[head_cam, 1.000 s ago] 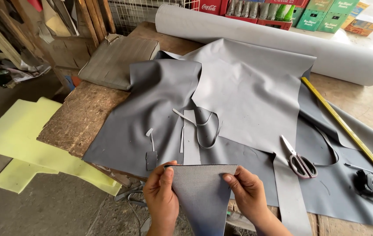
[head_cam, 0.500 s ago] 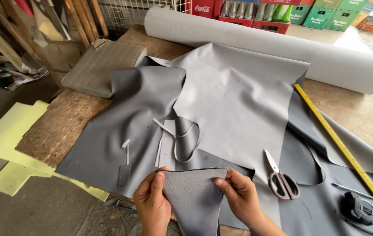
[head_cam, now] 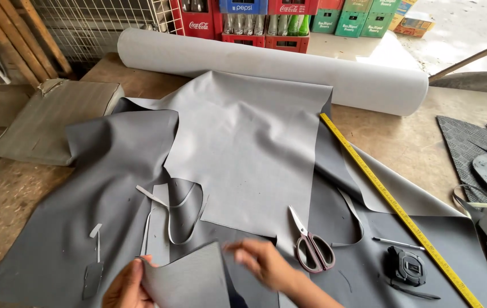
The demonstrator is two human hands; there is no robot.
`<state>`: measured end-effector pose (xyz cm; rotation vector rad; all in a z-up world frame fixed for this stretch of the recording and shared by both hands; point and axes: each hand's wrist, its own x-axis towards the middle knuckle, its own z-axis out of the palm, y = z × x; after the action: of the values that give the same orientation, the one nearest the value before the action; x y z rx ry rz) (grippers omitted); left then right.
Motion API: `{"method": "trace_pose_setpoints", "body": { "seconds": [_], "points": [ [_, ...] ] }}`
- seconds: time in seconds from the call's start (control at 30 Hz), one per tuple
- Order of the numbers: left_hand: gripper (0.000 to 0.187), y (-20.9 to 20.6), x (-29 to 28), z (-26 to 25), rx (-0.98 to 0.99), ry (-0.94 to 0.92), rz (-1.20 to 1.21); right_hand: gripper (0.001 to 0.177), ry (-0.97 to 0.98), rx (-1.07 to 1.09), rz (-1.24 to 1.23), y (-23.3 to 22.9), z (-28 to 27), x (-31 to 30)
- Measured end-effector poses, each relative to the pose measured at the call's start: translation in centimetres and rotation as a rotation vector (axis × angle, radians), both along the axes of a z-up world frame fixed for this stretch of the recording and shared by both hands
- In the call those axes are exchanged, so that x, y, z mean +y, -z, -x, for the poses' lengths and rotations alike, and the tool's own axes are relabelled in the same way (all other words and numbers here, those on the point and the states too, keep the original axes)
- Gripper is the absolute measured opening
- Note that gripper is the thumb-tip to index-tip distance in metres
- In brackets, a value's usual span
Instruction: The person measures and marks a large sheet of gray fabric using a yellow ruler and a pen. They then use scissors to cut the fabric along the marked lines, creating rectangular pieces. The person also marks diagonal lines on a smaller cut piece of fabric.
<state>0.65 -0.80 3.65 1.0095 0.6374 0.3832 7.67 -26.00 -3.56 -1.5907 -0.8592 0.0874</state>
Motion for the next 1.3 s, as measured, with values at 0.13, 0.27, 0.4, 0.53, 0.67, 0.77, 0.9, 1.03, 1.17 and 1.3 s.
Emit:
{"method": "trace_pose_setpoints", "body": {
  "seconds": [0.13,0.27,0.4,0.53,0.67,0.77,0.9,1.03,1.17,1.3],
  "points": [
    [0.026,-3.2,1.1,0.6,-0.016,0.019,-0.454,0.057,0.699,0.14,1.01,18.6,-5.1,-7.8],
    [0.032,-6.6,2.9,0.4,0.161,0.257,-0.916,0.059,0.848,0.058,1.303,24.7,-5.1,-11.3],
    [0.014,-3.7,2.9,-2.2,-0.301,0.193,-1.001,0.066,1.142,-0.11,1.339,25.6,-5.6,-11.7],
    [0.01,-5.3,5.0,-4.4,-0.518,0.181,-1.241,0.072,1.166,0.524,1.331,22.9,-6.8,-12.2],
    [0.007,-5.7,7.1,-7.4,-0.604,0.227,-1.25,0.053,1.223,0.918,1.232,19.2,-6.2,-12.2],
    [0.011,-2.9,6.9,-9.3,-0.671,0.469,-1.178,0.058,1.218,1.05,1.295,19.5,-5.4,-12.3],
    [0.014,-1.0,4.1,-10.6,-0.736,0.699,-1.108,0.06,1.287,1.141,1.238,19.0,-4.8,-13.1],
    [0.015,1.5,1.6,-11.7,-0.73,0.965,-0.966,0.043,1.224,1.123,1.209,17.9,-1.4,-14.0],
    [0.015,3.7,-0.7,-12.1,-0.673,1.192,-0.943,0.041,1.178,1.096,0.908,19.6,0.2,-16.7],
    [0.018,3.7,-2.6,-11.7,-0.641,1.271,-0.988,0.055,1.075,0.847,0.008,9.6,5.2,-9.9]
  ]
}}
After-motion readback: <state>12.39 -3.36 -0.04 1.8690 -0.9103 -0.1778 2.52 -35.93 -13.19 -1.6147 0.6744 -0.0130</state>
